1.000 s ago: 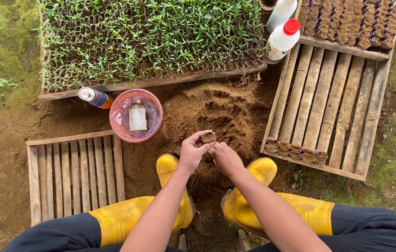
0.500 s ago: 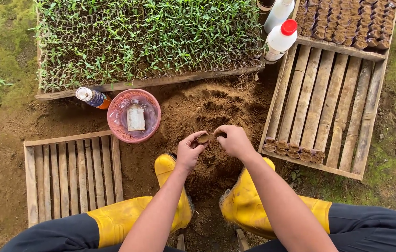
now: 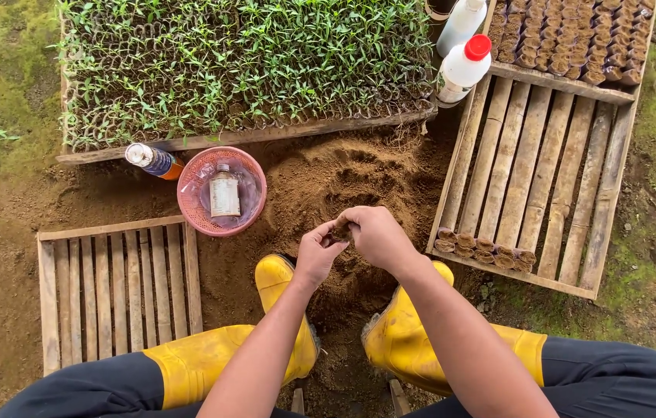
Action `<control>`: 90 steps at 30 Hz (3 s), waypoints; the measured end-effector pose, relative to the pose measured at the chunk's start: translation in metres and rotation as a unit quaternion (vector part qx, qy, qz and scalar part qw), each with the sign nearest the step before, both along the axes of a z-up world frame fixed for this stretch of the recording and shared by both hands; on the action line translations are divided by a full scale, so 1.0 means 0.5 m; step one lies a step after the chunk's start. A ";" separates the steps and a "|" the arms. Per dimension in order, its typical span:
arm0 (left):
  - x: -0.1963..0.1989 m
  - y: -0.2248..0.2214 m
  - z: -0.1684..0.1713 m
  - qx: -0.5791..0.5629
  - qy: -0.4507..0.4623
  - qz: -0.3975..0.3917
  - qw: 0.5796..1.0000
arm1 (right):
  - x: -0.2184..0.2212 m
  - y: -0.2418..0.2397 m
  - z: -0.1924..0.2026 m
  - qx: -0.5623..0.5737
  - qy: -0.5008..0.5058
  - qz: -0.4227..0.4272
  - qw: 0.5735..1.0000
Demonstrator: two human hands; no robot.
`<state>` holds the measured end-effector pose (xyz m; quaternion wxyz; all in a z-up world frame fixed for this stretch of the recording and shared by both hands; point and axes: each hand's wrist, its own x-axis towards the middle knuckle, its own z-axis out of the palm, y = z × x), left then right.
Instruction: Filling small organic seedling pots with soil and arranging them in a wooden tray for planting.
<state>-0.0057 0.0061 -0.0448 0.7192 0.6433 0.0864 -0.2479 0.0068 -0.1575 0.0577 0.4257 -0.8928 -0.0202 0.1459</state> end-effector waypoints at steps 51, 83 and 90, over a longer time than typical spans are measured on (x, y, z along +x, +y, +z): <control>-0.039 -0.055 0.231 -0.020 -0.068 -0.061 0.996 | -0.002 -0.075 0.159 -0.035 0.271 0.004 0.962; 0.070 -0.103 0.245 -0.060 0.010 -0.064 0.996 | 0.117 -0.149 0.142 0.057 0.241 0.070 0.966; 0.059 -0.113 0.254 -0.074 0.008 -0.088 0.993 | 0.075 -0.159 0.104 0.153 0.255 -0.010 0.955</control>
